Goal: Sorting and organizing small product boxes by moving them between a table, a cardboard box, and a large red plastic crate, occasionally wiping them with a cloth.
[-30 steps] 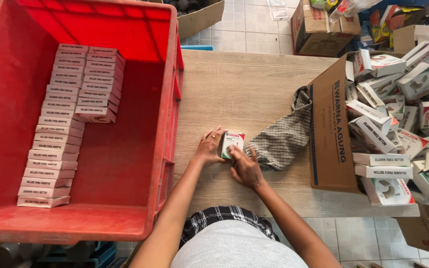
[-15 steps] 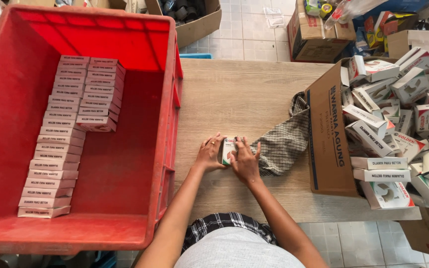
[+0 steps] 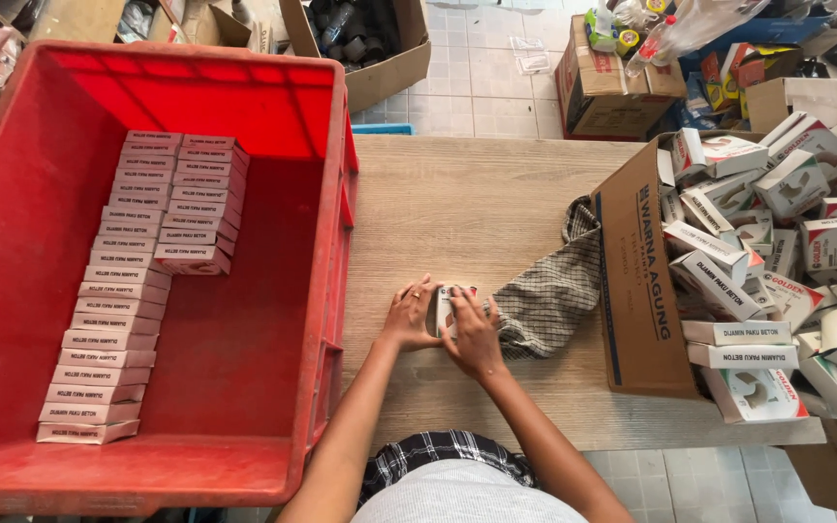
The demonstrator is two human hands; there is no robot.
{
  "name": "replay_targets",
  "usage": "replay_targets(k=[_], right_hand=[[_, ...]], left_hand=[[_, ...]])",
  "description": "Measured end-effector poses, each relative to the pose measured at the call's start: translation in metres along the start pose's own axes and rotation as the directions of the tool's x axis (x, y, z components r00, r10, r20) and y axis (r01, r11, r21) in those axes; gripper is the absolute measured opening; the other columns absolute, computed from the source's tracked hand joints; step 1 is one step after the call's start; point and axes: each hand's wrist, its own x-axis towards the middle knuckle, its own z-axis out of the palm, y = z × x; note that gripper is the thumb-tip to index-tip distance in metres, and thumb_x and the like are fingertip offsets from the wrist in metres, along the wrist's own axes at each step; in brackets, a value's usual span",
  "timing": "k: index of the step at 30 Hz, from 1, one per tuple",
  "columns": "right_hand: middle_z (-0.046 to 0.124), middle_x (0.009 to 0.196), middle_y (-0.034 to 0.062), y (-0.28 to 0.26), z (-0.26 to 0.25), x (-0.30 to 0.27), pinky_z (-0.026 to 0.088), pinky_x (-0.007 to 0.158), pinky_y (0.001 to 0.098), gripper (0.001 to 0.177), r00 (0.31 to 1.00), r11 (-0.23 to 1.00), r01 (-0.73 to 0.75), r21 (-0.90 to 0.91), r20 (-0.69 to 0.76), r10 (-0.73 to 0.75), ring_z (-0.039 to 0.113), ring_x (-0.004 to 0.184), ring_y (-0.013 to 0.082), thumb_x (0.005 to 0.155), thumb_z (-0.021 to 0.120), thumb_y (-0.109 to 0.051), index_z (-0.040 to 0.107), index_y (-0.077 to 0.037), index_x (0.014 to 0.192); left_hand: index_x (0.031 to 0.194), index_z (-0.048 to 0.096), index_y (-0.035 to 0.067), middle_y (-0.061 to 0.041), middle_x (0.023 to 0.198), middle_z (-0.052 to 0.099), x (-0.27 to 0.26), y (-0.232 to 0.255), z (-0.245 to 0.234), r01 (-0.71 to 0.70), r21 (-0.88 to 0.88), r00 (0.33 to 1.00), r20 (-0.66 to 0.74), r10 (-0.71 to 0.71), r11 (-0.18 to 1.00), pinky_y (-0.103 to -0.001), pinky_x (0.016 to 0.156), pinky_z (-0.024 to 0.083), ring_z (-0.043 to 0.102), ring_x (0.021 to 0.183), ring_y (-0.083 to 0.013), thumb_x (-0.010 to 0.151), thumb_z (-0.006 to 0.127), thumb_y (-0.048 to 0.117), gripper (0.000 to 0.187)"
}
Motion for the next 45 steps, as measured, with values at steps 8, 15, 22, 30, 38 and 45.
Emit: replay_targets(k=[8,15,22,30,38,45], right_hand=[[0.053,0.128,-0.0048,0.011,0.001,-0.023,0.012,0.102,0.0563,0.042,0.991,0.989,-0.135,-0.069,0.012,0.136,0.043,0.122,0.0187,0.081,0.048,-0.035,0.049,-0.019,0.12],[0.047,0.136,-0.0038,-0.014,0.006,-0.003,0.015,0.096,0.0527,0.052,0.992,0.994,-0.107,-0.036,0.062,0.109,0.036,0.119,0.0212,0.076,0.05,-0.042,0.046,-0.02,0.123],[0.051,0.127,-0.0118,0.025,0.0,-0.004,0.018,0.097,0.0459,0.045,0.995,0.997,0.017,-0.077,0.096,-0.01,0.038,0.111,0.0159,0.077,0.048,-0.044,0.047,-0.026,0.119],[0.055,0.126,-0.0042,-0.001,-0.006,-0.002,0.021,0.094,0.0422,0.047,0.997,0.997,0.077,-0.012,0.029,-0.077,0.042,0.108,0.0182,0.075,0.052,-0.046,0.05,-0.02,0.114],[0.058,0.119,0.0003,0.022,-0.01,0.006,0.023,0.097,0.043,0.041,0.998,0.982,-0.012,-0.188,-0.063,0.0,0.045,0.111,0.0197,0.081,0.047,-0.043,0.052,-0.019,0.113],[0.055,0.126,0.0089,-0.004,-0.017,-0.015,0.033,0.099,0.0413,0.053,0.979,0.978,0.202,0.056,-0.01,-0.202,0.051,0.114,0.0264,0.075,0.057,-0.042,0.053,-0.008,0.115]], left_hand=[[0.137,0.035,0.019,-0.006,0.131,0.048,-0.002,0.001,-0.005,-0.022,-0.024,1.0,0.008,0.022,0.999,-0.039,0.113,0.019,0.032,0.135,-0.0206,0.038,0.08,0.045,0.112],[0.135,0.034,0.019,-0.004,0.129,0.048,0.0,-0.001,0.004,-0.006,0.017,1.0,-0.001,0.007,1.0,-0.037,0.112,0.021,0.033,0.134,-0.0189,0.042,0.076,0.029,0.102],[0.138,0.032,0.019,-0.006,0.133,0.046,-0.003,0.002,-0.005,-0.018,-0.005,0.999,0.029,0.018,1.0,-0.04,0.114,0.017,0.031,0.136,-0.0211,0.038,0.079,0.04,0.113],[0.137,0.032,0.019,-0.004,0.131,0.046,-0.003,0.006,-0.007,0.002,0.025,1.0,0.025,-0.003,1.0,-0.037,0.113,0.018,0.031,0.136,-0.018,0.041,0.077,0.037,0.107],[0.137,0.031,0.019,-0.005,0.133,0.045,-0.002,0.002,-0.002,0.002,0.004,1.0,0.029,-0.002,1.0,-0.038,0.114,0.017,0.03,0.136,-0.0192,0.039,0.081,0.043,0.113],[0.135,0.035,0.014,-0.009,0.131,0.047,-0.003,0.004,-0.002,-0.01,-0.019,1.0,-0.021,0.01,1.0,-0.041,0.113,0.021,0.034,0.134,-0.0216,0.043,0.082,0.037,0.106]])
